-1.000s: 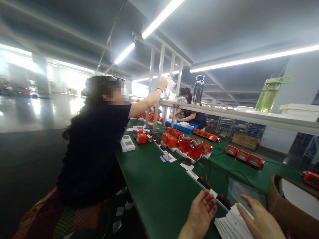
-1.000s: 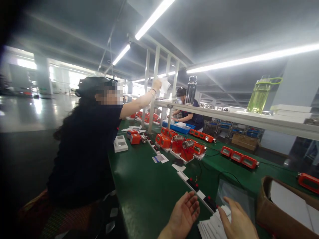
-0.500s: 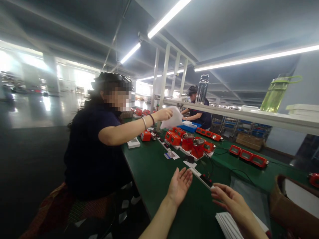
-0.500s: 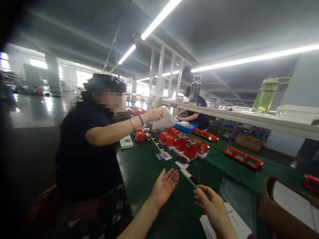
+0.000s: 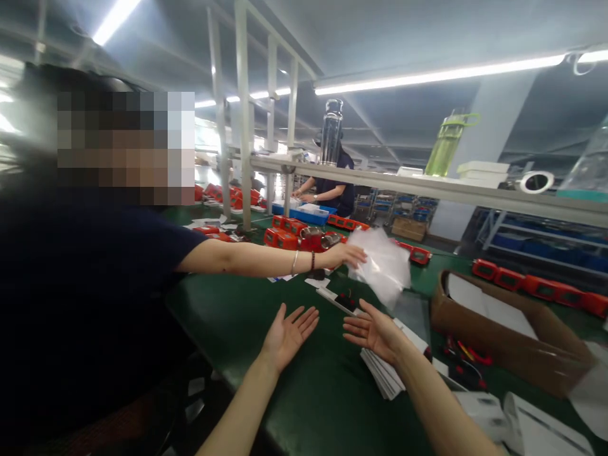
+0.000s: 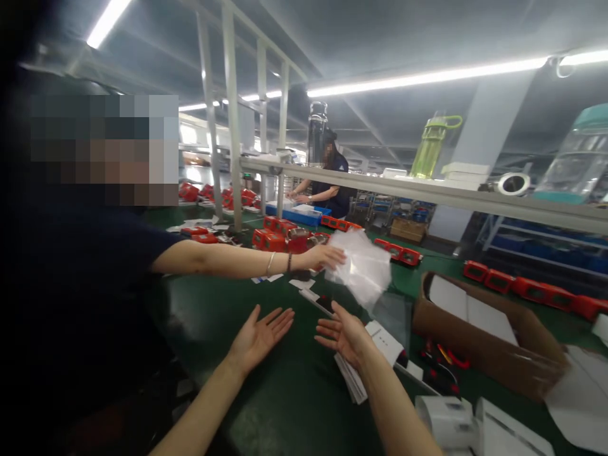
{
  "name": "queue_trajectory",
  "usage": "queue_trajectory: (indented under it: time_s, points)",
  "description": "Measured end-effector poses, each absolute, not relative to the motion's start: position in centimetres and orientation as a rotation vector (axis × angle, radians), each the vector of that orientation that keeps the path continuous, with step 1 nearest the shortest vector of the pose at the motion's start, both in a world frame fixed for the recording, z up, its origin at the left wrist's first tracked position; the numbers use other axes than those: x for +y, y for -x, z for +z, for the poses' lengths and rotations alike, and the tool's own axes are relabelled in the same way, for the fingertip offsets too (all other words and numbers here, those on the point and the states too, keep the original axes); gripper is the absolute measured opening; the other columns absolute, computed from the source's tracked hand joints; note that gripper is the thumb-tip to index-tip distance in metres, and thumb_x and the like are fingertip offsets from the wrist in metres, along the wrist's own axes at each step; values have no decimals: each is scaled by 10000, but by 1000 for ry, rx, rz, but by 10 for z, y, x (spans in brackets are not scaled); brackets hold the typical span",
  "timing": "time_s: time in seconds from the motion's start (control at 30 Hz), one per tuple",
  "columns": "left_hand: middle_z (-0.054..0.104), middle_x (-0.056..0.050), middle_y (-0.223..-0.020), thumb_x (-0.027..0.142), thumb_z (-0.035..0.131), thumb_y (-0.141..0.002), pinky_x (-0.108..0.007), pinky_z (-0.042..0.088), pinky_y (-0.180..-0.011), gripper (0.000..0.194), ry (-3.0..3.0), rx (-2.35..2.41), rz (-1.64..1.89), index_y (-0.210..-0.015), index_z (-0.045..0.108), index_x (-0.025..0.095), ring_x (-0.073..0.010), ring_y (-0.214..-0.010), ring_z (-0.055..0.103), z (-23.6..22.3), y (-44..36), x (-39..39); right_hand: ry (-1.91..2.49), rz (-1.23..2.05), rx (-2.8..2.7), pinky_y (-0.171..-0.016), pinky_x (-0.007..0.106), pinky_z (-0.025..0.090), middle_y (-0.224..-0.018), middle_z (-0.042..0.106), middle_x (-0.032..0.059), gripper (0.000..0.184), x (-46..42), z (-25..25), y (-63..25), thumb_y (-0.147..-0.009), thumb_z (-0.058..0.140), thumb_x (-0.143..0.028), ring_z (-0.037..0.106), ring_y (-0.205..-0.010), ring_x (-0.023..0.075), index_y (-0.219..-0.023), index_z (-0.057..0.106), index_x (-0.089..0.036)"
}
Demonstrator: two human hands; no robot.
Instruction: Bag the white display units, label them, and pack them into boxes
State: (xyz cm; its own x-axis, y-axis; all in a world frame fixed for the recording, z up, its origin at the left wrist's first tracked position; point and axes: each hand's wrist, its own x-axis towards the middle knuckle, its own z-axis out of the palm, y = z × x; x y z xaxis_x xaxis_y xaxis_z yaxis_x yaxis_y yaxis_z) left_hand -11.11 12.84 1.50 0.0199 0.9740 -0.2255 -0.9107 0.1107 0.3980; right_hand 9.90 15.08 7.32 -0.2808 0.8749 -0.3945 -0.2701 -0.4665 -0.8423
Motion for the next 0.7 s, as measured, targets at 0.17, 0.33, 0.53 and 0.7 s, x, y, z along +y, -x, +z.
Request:
queue_trajectory:
  time_s: [0.17,0.33,0.53,0.7]
  points:
    - [618,-215,-1133,363,398,-954,-382,577,-815,432,-245,526,1371,-1271,415,70,-249,-1011,662,16,82,134,1327,1584,-1011,-712,339,564,-956,662,78,260,145,84,-139,-900,570,-321,661,-794,164,-1056,568,-113]
    - [650,-196,-1060,316,450,-935,-357,563,-810,311,-392,586,1342,-1110,527,71,-222,-914,684,20,50,142,1587,1177,-1138,-767,372,541,-1112,606,68,291,164,96,-195,-906,565,-311,621,-914,181,-1152,558,-156]
    - [691,-66,-863,180,632,-816,-254,523,-689,223,-641,759,1492,-1035,601,150,-158,-736,670,18,6,161,1789,802,-1337,-823,417,523,-1172,584,80,344,190,85,-229,-897,576,-329,604,-984,209,-1198,537,-167]
    - [665,12,-717,107,678,-753,-171,450,-627,194,-858,888,1603,-925,674,197,-119,-651,619,4,-7,161,1900,656,-1399,-912,480,471,-1276,528,97,400,219,63,-219,-891,579,-345,552,-1102,250,-1249,508,-180]
